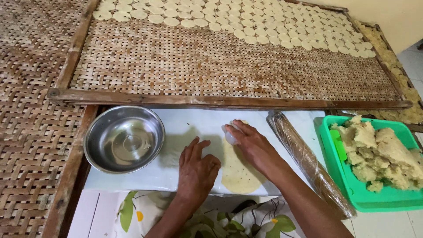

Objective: The person flattens a sheet of dough by rolling it with a rolling pin, then pours water onto the dough from a bottle and presses the dough with the bottle.

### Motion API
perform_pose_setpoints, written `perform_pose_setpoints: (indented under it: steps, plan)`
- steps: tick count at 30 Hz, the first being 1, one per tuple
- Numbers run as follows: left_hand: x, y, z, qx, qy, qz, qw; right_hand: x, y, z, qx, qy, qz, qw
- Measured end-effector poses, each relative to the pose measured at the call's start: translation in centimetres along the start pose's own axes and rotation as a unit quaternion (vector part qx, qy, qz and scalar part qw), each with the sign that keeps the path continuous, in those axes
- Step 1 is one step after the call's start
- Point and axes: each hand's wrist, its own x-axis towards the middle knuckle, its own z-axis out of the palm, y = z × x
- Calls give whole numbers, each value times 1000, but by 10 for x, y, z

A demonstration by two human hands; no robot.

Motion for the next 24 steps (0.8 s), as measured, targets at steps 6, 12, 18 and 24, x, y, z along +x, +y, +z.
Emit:
perform_pose_setpoints:
  steps: [6,12,18,24]
  plan:
    - [1,-2,3,18,-9,3,1000,5,-3,-4,179,-22,88,980]
    - [1,-2,5,44,-6,18,999,-1,16,10,40,6,-30,999]
    - [1,-5,10,47,1,12,999,4,21,-5,144,9,-14,989]
    - [3,-6,4,76,38,2,996,-20,64,-44,53,192,-24,980]
